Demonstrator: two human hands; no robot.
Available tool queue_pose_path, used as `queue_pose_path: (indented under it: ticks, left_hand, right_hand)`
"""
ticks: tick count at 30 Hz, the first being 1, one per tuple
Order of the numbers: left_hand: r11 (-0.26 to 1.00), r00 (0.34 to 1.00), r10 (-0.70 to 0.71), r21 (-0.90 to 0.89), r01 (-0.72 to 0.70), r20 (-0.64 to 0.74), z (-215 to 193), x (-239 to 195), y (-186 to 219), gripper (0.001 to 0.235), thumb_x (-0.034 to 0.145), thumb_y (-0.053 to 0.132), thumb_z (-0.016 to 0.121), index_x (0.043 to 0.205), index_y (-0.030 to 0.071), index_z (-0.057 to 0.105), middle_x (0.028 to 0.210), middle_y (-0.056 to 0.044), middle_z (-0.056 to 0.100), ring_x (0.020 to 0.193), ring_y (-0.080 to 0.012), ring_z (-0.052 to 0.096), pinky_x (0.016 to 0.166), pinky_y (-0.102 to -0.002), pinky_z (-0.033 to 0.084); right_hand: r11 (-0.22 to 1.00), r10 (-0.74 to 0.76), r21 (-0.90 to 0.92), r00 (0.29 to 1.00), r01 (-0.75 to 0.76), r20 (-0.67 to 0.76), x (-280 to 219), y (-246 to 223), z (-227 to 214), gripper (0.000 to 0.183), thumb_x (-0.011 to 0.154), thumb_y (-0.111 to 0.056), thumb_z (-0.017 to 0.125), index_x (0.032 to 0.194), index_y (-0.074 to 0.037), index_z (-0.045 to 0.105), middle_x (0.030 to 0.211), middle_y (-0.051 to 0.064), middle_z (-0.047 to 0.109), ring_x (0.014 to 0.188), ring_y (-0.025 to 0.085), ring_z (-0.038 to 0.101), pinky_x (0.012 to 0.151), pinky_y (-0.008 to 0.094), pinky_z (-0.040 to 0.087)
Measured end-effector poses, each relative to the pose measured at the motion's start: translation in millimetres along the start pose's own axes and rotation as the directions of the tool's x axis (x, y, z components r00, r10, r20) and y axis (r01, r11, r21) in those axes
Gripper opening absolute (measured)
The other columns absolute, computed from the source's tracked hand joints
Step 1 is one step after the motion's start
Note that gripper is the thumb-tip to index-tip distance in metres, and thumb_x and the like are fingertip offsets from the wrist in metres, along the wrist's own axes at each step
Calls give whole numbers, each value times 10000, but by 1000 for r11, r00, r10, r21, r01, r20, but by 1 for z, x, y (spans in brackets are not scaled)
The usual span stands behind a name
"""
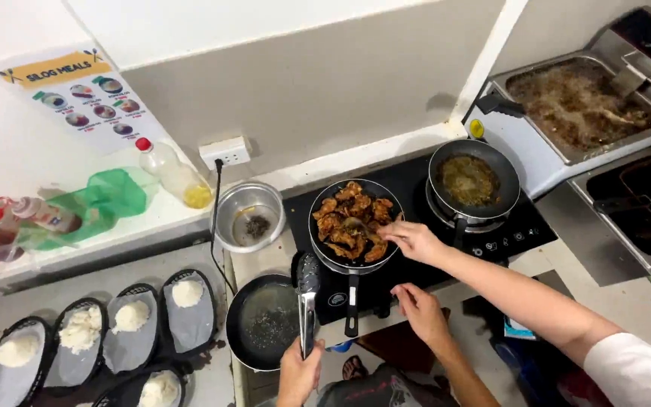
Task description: The person cooks chicken pieces in a pan on an induction cooktop, using tongs to turn and stir the meat. Another person is visible in the background working at a separate station.
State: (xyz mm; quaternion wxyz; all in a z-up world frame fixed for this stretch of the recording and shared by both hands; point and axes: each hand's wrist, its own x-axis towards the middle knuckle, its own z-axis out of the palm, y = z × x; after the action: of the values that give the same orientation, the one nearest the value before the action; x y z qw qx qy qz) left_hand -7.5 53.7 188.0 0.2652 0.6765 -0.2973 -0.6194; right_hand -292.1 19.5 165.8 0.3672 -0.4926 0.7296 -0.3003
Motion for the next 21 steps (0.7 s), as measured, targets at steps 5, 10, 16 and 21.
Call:
queue_pose_path:
  ticks: [5, 10, 16, 21]
  left_hand:
    - [999, 1000, -13, 49, 12, 24, 6, -3, 6, 182, 1000, 192, 683, 909, 64, 592, 536, -83, 479, 421, -174, 435, 400, -305, 394]
    - [997, 999, -1, 78, -2, 32, 7, -5, 5, 203, 993, 205, 691, 885, 55, 607, 521, -83, 485, 411, -170, 422, 408, -307, 386]
    - [997, 999, -9, 71, 6, 34, 7, -7, 4, 182, 997, 204, 685, 924, 51, 622, 522, -83, 490, 406, -172, 433, 398, -308, 384]
    - [998, 999, 15, 55, -18, 47, 6, -9, 1, 203, 991, 199, 694, 894, 50, 597, 525, -85, 493, 408, -175, 432, 399, -316, 379]
  right_hand:
    - [999, -40, 24, 999, 39, 4, -4, 7, 1, 325, 1014, -351, 551, 993, -139, 797, 522, -26, 595, 532, 107, 581, 649, 260, 485]
    - [1000, 7, 24, 999, -8, 47, -12, 3, 2, 341, 1015, -340, 538, 1009, -136, 810, 520, -17, 599, 521, 103, 572, 632, 265, 475]
    - [998, 38, 53, 997, -42, 71, -19, 1, 3, 346, 1014, -336, 550, 998, -115, 815, 512, -13, 592, 502, 89, 544, 599, 256, 455]
    - [995, 79, 56, 993, -84, 90, -27, -7, 1, 364, 1013, -357, 542, 1010, -124, 822, 514, -19, 604, 482, 80, 520, 580, 250, 436]
